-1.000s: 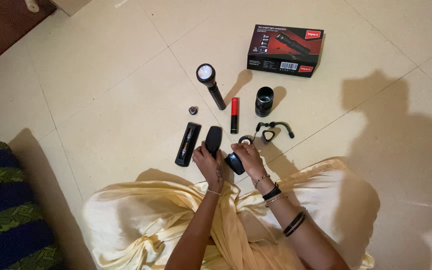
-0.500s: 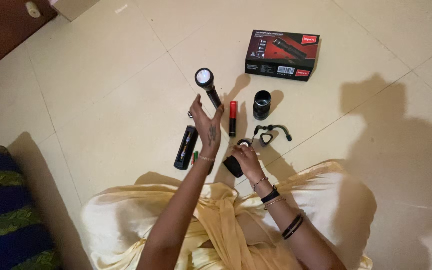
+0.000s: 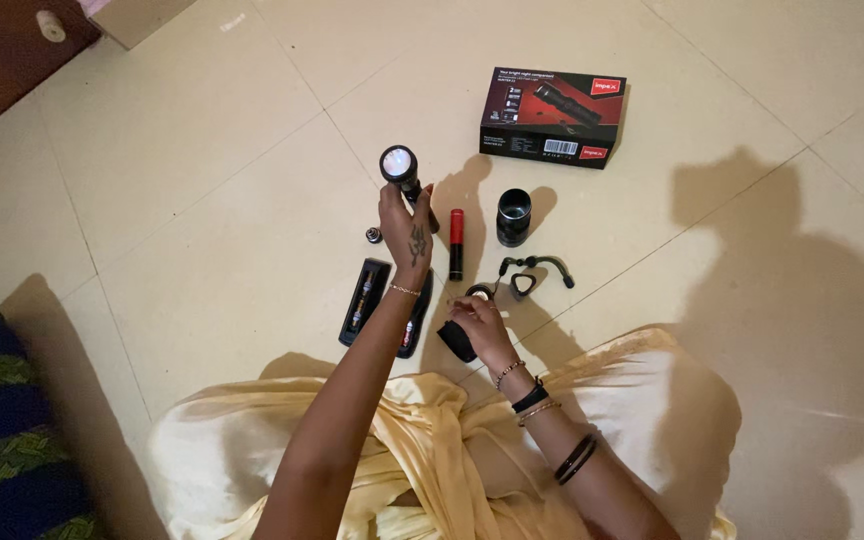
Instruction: The person disassembles a flashlight, removes the tail cap, and inspects the internal components. They then reassemble the flashlight by screwing the tail cap back on and test it by turning it on. The person also handles a small cylindrical object, possibly a battery or lens cap, and places it on the floor.
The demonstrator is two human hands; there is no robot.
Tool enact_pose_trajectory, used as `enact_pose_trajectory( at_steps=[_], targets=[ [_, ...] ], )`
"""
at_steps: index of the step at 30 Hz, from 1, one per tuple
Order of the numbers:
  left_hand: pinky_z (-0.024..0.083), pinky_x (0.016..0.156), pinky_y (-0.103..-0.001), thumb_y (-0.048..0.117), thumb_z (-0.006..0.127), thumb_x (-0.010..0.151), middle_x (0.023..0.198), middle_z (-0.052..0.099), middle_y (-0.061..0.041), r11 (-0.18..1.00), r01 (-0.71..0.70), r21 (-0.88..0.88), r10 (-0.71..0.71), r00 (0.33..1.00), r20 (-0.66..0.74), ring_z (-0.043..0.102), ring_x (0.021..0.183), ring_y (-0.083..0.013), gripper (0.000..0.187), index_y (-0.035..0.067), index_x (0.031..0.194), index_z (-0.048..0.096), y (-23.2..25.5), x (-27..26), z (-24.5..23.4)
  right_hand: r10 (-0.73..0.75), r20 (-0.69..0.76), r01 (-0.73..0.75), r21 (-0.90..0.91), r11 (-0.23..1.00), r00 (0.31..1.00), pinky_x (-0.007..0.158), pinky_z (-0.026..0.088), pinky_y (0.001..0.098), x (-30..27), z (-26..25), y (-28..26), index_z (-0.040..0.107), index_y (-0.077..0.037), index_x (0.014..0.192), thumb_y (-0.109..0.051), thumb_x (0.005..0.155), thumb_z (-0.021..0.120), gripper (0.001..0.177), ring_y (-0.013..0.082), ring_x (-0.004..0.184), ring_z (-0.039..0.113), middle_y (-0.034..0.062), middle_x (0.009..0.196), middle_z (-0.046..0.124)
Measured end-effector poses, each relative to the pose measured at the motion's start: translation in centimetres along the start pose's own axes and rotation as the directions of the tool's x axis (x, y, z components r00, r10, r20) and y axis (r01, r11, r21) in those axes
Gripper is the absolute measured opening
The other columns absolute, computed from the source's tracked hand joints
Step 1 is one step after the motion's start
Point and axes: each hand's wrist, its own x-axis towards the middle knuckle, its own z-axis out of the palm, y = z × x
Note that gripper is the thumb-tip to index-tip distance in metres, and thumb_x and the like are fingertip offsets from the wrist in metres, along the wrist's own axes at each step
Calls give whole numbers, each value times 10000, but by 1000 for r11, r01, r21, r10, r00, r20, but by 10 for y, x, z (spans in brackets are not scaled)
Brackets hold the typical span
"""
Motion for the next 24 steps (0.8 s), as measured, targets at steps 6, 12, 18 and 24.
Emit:
enact_pose_trajectory(
  at_steps=[6, 12, 18, 24],
  targets=[
    [477, 786, -417, 239, 720, 966, 918, 625, -143, 998, -1, 60, 0, 1000, 9, 598, 882, -297, 278, -9, 959, 593, -5, 1, -1, -4, -1, 4, 65, 998, 1000, 901, 539, 272, -1, -1, 4, 699, 46, 1105, -137, 964, 649, 237, 139, 972, 671, 66, 1035, 712],
    [481, 718, -408, 215, 743, 943, 883, 667, -134, 998, 57, 37, -57, 998, -1, 602, 781, -266, 253, -12, 960, 633, 14, 5, -9, 28, 20, -29, 55, 998, 999, 912, 543, 272, 0, 0, 5, 708, 39, 1098, -153, 987, 661, 227, 151, 984, 665, 69, 1028, 710],
    [546, 823, -330, 204, 672, 1038, 979, 637, -83, 949, -167, -268, 189, 980, 61, 626, 897, -145, 225, -12, 1097, 657, 78, 21, -67, 117, 44, -124, 210, 970, 992, 986, 501, 291, -19, -3, -23, 653, -7, 1221, -195, 979, 654, 307, 166, 1115, 620, 62, 1171, 636],
    [560, 821, -329, 350, 441, 1053, 878, 623, -59, 598, 592, -540, -180, 756, 630, 686, 817, -170, 541, 54, 1505, 413, 129, -24, -153, 208, 208, -252, 214, 944, 956, 961, 491, 300, -42, -8, -112, 606, -102, 1327, -398, 1019, 504, 439, 131, 1139, 627, 29, 1222, 674]
  ],
)
